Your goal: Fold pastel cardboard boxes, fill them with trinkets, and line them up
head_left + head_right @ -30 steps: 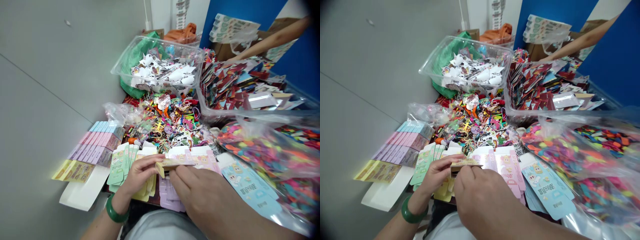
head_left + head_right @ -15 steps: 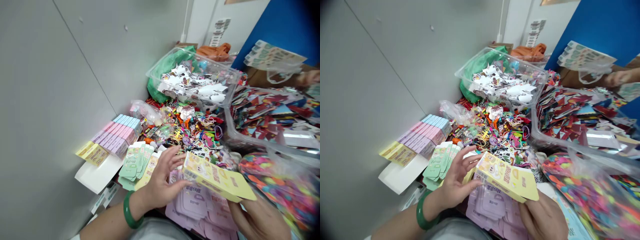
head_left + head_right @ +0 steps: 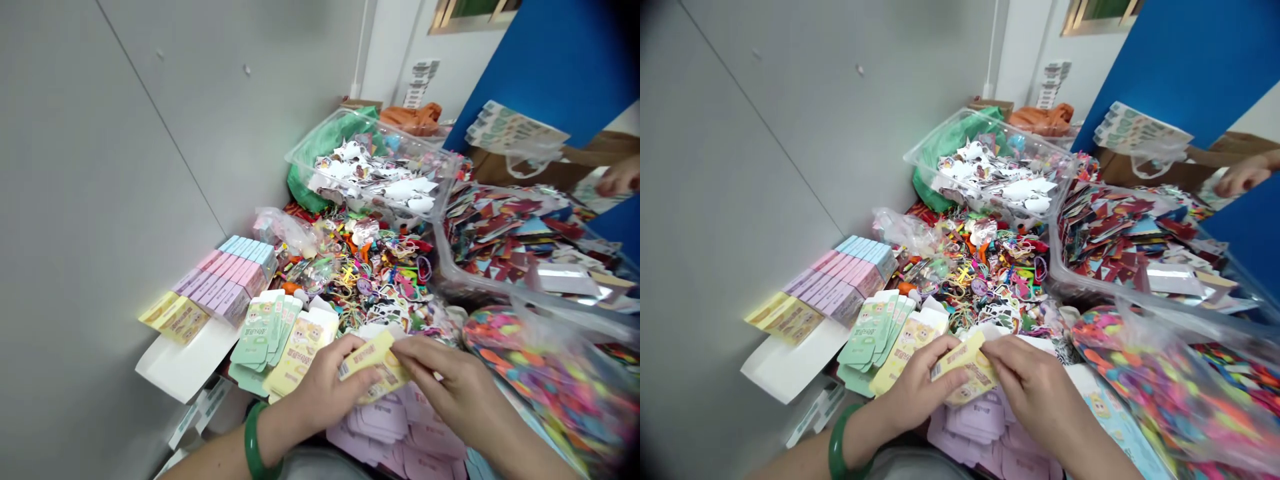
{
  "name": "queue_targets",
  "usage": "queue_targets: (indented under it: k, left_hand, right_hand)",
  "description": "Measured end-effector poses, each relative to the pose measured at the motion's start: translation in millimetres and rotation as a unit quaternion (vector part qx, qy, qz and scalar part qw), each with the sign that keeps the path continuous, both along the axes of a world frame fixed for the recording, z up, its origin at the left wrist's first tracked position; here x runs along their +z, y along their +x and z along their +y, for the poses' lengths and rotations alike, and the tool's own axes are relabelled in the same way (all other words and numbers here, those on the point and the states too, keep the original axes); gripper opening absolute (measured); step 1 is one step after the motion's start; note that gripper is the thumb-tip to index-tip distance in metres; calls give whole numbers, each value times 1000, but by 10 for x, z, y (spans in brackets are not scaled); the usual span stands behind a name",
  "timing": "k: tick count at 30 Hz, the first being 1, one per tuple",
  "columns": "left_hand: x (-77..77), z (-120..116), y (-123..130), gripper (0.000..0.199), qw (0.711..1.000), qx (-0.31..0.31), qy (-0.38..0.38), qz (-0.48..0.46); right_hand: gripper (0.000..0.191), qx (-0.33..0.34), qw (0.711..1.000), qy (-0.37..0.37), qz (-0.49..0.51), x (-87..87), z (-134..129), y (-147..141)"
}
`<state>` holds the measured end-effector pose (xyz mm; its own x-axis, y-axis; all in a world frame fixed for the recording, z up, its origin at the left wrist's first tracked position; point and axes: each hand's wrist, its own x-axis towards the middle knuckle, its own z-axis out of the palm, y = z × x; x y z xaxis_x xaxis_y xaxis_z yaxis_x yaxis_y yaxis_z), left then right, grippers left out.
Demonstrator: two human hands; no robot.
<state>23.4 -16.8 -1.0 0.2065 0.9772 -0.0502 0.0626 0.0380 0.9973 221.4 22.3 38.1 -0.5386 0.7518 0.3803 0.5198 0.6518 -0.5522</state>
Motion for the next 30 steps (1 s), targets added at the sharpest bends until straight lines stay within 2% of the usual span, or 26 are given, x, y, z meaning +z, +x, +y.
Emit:
queue_targets:
  k: [2,3,5,7,9,11,13,17,20,26,30]
  left_hand:
    - [-79,0,-12,30,992,-13,-75,-99]
    - [-120,1,-20,34,984,-20,-109,-140]
    - [-193,-2,-35,39,968,-24,-156,-195]
    - [-242,-17,-43,41,957,-25,-178,-228]
    - [-267,-37,-45,42,951,-32,-185,-244]
    - [-278,-53,-40,42,950,-41,-187,-245]
    - [-283,-59,-29,42,950,-43,-191,-244]
    - [-274,-52,-6,42,947,-39,-192,-253]
    - [-234,-44,-29,39,949,-40,-184,-252]
    - [-164,-42,-120,37,954,-25,-171,-243]
    - [-166,-27,-129,40,956,9,-179,-234]
  right_hand:
    - [24,-27,996,-89,4,39,178,5]
    - [24,-72,991,-112,3,38,301,29]
    - [26,-203,972,-116,-27,-4,602,91]
    - [26,-294,942,-111,-115,-84,915,125]
    - [27,-296,931,-127,-171,-179,1165,92]
    - [26,-256,939,-140,-180,-274,1313,-16]
    - [25,-209,951,-151,-173,-360,1375,-171]
    - [40,-146,955,-189,-175,-495,1420,-419]
    - [16,-146,951,-218,-166,-540,1491,-428]
    - [15,-200,950,-236,-42,-425,1668,-165]
    - [13,-242,942,-225,64,-217,1529,-51]
